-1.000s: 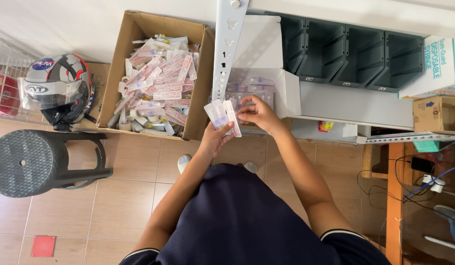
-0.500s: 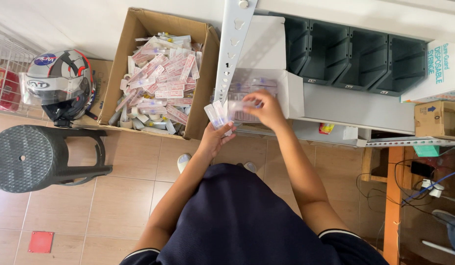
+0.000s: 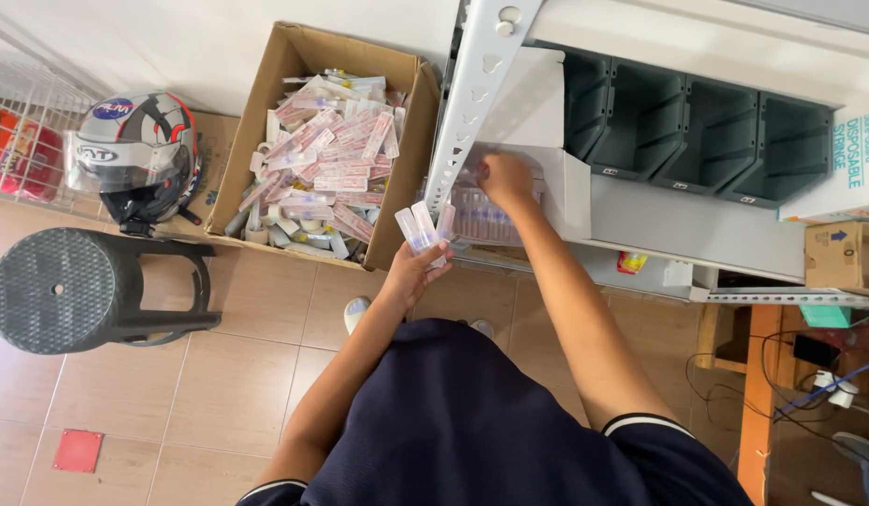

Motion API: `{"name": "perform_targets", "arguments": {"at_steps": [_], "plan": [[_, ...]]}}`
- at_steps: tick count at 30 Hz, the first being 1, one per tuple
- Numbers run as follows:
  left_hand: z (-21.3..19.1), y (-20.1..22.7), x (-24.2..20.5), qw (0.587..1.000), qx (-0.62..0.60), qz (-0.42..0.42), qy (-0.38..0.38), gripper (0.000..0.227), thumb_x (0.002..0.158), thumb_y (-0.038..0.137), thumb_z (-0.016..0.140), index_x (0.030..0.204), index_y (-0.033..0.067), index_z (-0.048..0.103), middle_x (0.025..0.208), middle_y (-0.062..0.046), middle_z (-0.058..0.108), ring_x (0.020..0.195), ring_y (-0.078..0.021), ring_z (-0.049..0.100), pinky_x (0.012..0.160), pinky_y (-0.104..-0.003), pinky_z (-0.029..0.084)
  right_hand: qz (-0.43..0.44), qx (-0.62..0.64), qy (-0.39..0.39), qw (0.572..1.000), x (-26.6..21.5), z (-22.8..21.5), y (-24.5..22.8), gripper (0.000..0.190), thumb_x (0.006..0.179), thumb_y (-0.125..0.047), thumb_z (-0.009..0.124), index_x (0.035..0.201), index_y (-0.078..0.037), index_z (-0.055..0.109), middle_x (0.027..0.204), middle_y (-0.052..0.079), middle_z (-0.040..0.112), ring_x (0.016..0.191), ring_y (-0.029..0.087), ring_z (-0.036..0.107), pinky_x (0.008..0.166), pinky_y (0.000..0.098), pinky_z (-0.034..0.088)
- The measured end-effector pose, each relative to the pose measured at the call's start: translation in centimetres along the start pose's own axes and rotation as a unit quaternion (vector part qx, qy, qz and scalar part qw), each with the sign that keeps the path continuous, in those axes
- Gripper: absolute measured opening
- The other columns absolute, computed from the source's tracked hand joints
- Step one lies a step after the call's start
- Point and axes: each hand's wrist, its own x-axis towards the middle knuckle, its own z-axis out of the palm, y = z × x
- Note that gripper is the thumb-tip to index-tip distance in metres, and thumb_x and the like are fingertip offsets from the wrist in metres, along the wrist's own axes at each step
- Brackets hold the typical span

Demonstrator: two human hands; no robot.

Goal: The person takes small, individually wrapped items from a large cardboard box and places them into a white storage box on a metal shelf. The person repeatedly reaches into the box, gathers the items, and arranges them neatly in the storage container.

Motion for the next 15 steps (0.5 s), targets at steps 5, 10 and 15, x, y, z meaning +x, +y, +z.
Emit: {"name": "perform_targets", "arguments": {"at_steps": [5,10,15], "plan": [[-0.1,0.2,-0.1,1.0,0.006,0.014,-0.008,0.043,0.089,0.013,0.076,0.127,0.0074,0.055,0.113,-0.004,0.069,0.097,-0.0153,0.07,0.08,-0.032,0.064,-0.098,-0.197,0.009,0.975,1.2,2.2,0.9,0.022,0.079,-0.023,0.08,0.097,-0.012,0.074,0.1,0.012,0.073,0.098,0.034,0.07,0.079,0.0475,0.055],[0.4,-0.1,-0.1,1.0,0.002,0.012,-0.012,0.043,0.09,0.012,0.077,0.127,0.0069,0.055,0.11,-0.005,0.068,0.096,-0.0159,0.07,0.079,-0.033,0.063,-0.116,-0.235,-0.005,0.965,1.0,3.2,0.9,0.013,0.086,-0.015,0.068,0.097,-0.013,0.076,0.101,0.012,0.074,0.099,0.033,0.071,0.082,0.0472,0.055],[1.3,0.0,-0.4,1.0,0.012,0.001,-0.02,0.045,0.089,0.011,0.076,0.129,0.0088,0.054,0.11,-0.004,0.068,0.096,-0.0149,0.071,0.078,-0.033,0.063,-0.143,-0.255,0.029,0.956,0.6,3.8,1.5,0.02,0.09,-0.012,0.06,0.099,-0.016,0.077,0.095,0.013,0.074,0.097,0.032,0.072,0.081,0.0475,0.055]]}}
